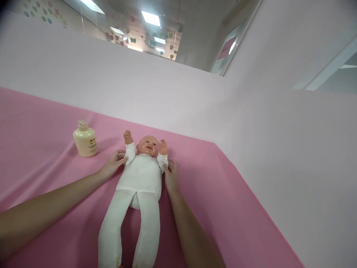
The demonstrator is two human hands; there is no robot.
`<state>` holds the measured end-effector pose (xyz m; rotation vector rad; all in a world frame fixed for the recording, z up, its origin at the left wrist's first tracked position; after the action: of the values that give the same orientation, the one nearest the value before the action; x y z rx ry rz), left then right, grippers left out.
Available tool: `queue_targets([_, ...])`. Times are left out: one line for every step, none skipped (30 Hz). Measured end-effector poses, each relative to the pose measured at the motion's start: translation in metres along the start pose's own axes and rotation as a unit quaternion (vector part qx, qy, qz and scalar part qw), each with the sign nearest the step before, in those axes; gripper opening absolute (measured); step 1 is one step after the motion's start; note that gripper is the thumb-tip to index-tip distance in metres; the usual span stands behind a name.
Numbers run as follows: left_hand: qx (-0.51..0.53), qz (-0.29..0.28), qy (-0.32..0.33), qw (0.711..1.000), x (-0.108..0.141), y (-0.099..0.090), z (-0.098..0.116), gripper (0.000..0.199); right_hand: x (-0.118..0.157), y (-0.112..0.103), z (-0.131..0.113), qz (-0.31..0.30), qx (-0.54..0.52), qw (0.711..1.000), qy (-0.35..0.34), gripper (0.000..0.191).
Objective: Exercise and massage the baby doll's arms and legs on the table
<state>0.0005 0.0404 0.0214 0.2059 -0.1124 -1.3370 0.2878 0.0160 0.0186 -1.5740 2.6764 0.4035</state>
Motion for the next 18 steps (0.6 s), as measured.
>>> queue_targets([-0.012,0.007,0.002,1.000,-0.0007,-0.0017,-0.0013,0.058,0.0004,-0.0006,-0.0010,0.001,0.015,1.000,-0.010,0.044])
queue_targets([-0.024,0.012,0.005,1.000,-0.0013,-0.0032,-0.0024,0.058,0.0006,-0.0012,-0.0017,0.004,0.028,0.999,-0.019,0.043])
queue_targets([-0.033,0.012,0.009,0.999,-0.0018,-0.0043,-0.0034,0.058,0.0007,-0.0018,-0.0021,0.007,0.038,0.999,-0.027,0.042])
queue_targets([-0.042,0.007,0.015,0.999,-0.0022,-0.0049,-0.0040,0.057,0.0006,-0.0022,-0.0021,0.010,0.046,0.998,-0.031,0.041])
queue_targets([-0.050,0.001,0.023,0.998,-0.0025,-0.0052,-0.0043,0.056,0.0003,-0.0024,-0.0015,0.011,0.051,0.998,-0.033,0.041])
queue_targets([-0.059,-0.004,0.033,0.998,-0.0030,-0.0055,-0.0042,0.056,-0.0001,-0.0024,-0.0007,0.011,0.055,0.998,-0.032,0.040])
queue_targets([-0.069,-0.004,0.045,0.997,-0.0035,-0.0060,-0.0038,0.055,-0.0007,-0.0020,0.0005,0.007,0.057,0.998,-0.029,0.041])
queue_targets([-0.081,-0.001,0.057,0.995,-0.0040,-0.0067,-0.0031,0.055,-0.0013,-0.0018,0.0016,0.003,0.060,0.998,-0.027,0.042])
queue_targets([-0.095,0.004,0.069,0.993,-0.0045,-0.0073,-0.0023,0.054,-0.0019,-0.0018,0.0028,0.002,0.064,0.998,-0.025,0.043])
queue_targets([-0.109,0.008,0.080,0.991,-0.0048,-0.0079,-0.0013,0.053,-0.0025,-0.0020,0.0038,0.001,0.072,0.997,-0.025,0.045])
queue_targets([-0.120,0.009,0.090,0.989,-0.0049,-0.0081,-0.0005,0.052,-0.0029,-0.0023,0.0044,0.001,0.083,0.996,-0.027,0.046])
queue_targets([-0.129,0.006,0.100,0.987,-0.0048,-0.0080,0.0002,0.052,-0.0031,-0.0025,0.0048,0.001,0.095,0.995,-0.032,0.047])
queue_targets([-0.137,0.001,0.108,0.985,-0.0045,-0.0076,0.0006,0.053,-0.0031,-0.0028,0.0050,0.000,0.108,0.993,-0.037,0.048])
queue_targets([-0.144,-0.003,0.115,0.983,-0.0043,-0.0073,0.0005,0.053,-0.0028,-0.0029,0.0050,-0.001,0.120,0.992,-0.042,0.048])
queue_targets([-0.153,-0.006,0.121,0.981,-0.0041,-0.0072,-0.0002,0.054,-0.0024,-0.0029,0.0051,-0.004,0.130,0.990,-0.046,0.048])
queue_targets([-0.164,-0.007,0.124,0.979,-0.0040,-0.0071,-0.0013,0.055,-0.0020,-0.0030,0.0054,-0.005,0.140,0.989,-0.048,0.048])
queue_targets([-0.178,-0.008,0.126,0.976,-0.0041,-0.0071,-0.0030,0.056,-0.0016,-0.0033,0.0057,-0.004,0.148,0.988,-0.049,0.048])
queue_targets([-0.194,-0.007,0.128,0.973,-0.0043,-0.0071,-0.0048,0.057,-0.0014,-0.0037,0.0060,-0.001,0.156,0.987,-0.049,0.049])
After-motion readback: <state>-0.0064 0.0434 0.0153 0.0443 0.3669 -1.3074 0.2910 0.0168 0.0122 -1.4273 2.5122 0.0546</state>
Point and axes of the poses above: each hand's wrist, its own x-axis away from the middle knuckle, its own y-axis out of the palm, z = x × y, the point moved 5 cm from there along -x, towards the middle knuckle, and after that the axes turned 15 degrees about z, right-handed, at the moved point
